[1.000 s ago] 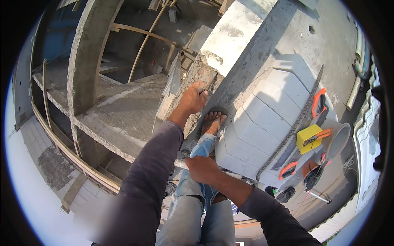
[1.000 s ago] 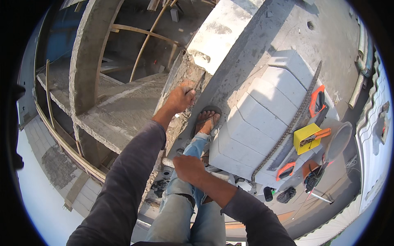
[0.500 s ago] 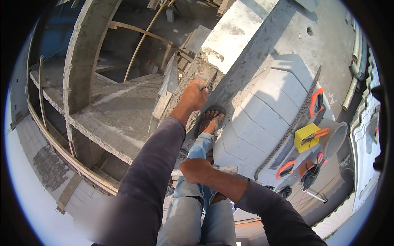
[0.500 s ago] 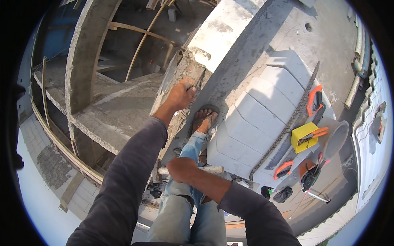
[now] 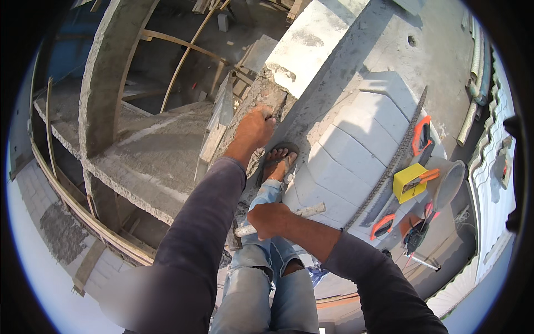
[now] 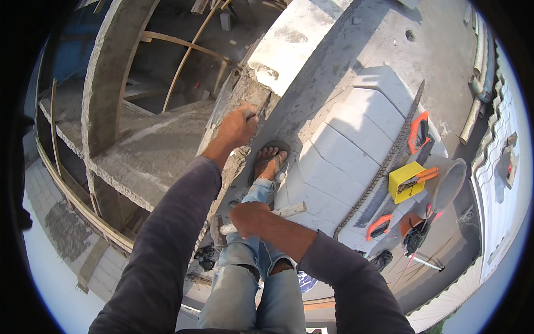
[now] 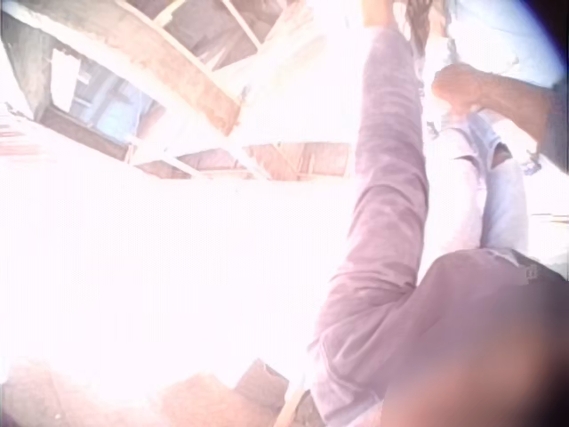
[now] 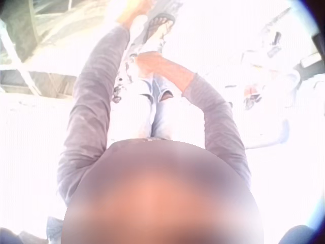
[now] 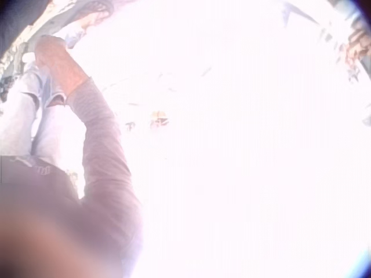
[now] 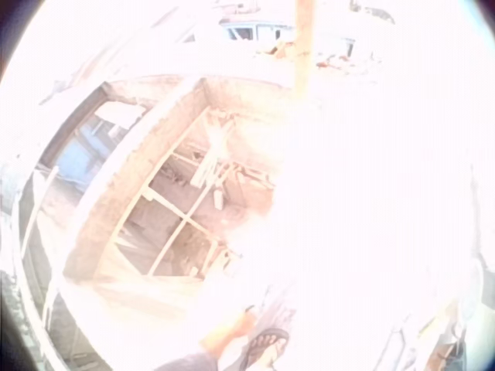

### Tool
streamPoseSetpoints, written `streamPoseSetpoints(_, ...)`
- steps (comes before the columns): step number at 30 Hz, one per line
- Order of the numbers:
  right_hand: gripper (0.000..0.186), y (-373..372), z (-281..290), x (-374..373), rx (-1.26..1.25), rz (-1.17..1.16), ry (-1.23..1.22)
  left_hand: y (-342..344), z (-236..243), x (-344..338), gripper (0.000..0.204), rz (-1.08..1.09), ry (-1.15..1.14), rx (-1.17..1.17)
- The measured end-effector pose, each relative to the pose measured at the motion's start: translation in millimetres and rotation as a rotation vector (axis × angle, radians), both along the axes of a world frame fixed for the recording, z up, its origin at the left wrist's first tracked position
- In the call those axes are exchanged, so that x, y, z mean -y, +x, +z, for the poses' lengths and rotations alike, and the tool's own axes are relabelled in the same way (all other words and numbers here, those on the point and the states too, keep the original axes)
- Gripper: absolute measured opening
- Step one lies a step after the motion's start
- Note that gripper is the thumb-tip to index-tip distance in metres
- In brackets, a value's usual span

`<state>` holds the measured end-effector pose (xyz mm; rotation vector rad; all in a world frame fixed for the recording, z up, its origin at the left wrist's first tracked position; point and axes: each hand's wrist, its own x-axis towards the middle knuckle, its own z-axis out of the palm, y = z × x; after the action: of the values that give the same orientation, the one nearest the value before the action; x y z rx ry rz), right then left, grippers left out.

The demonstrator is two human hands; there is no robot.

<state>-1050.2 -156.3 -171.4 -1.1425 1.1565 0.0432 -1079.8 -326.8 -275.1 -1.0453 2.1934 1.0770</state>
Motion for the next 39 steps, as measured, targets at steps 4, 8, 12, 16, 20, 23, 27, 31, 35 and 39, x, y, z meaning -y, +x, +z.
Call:
streamPoseSetpoints(4, 0.038, -38, -31, -3, -0.231, -0.402, 0.093, -1, 12, 4, 0.037, 0.086, -0.047, -0.088)
streamPoseSetpoints(8, 0.034, 8, -9, -12, -0.185, -0.509, 0.133, -4, 13, 16, 0.046, -0.027, -0.087, -0.003)
streamPoseSetpoints(12, 0.032, 9, 21, 0, 0.152, 0.023, 0.01, -5, 17, 17, 0.049, -0.026, -0.075, 0.031)
streamPoseSetpoints(16, 0.034, -48, -13, 4, -0.069, -0.034, 0.097, -10, 26, 16, 0.05, 0.005, -0.077, 0.07)
streamPoseSetpoints(20, 0.028, -25, -37, -20, -0.29, -0.61, 0.105, -14, 25, 20, 0.05, -0.041, -0.131, 0.089)
streamPoseSetpoints(23, 0.027, 36, -4, -32, -0.099, -0.439, 0.093, -11, 20, 22, 0.052, -0.069, -0.154, 0.091)
streamPoseSetpoints(27, 0.03, 28, 15, -18, 0.168, 0.067, -0.017, -10, 17, 21, 0.053, -0.056, -0.157, 0.107)
streamPoseSetpoints(31, 0.032, -38, -25, -7, -0.071, -0.293, 0.068, -11, 25, 18, 0.057, -0.031, -0.173, 0.114)
streamPoseSetpoints(35, 0.03, -18, -25, -15, -0.23, -0.641, 0.054, -9, 29, 19, 0.062, -0.024, -0.153, 0.147)
streamPoseSetpoints(39, 0.032, 23, 28, -12, 0.115, -0.177, -0.011, -10, 28, 20, 0.061, -0.013, -0.142, 0.139)
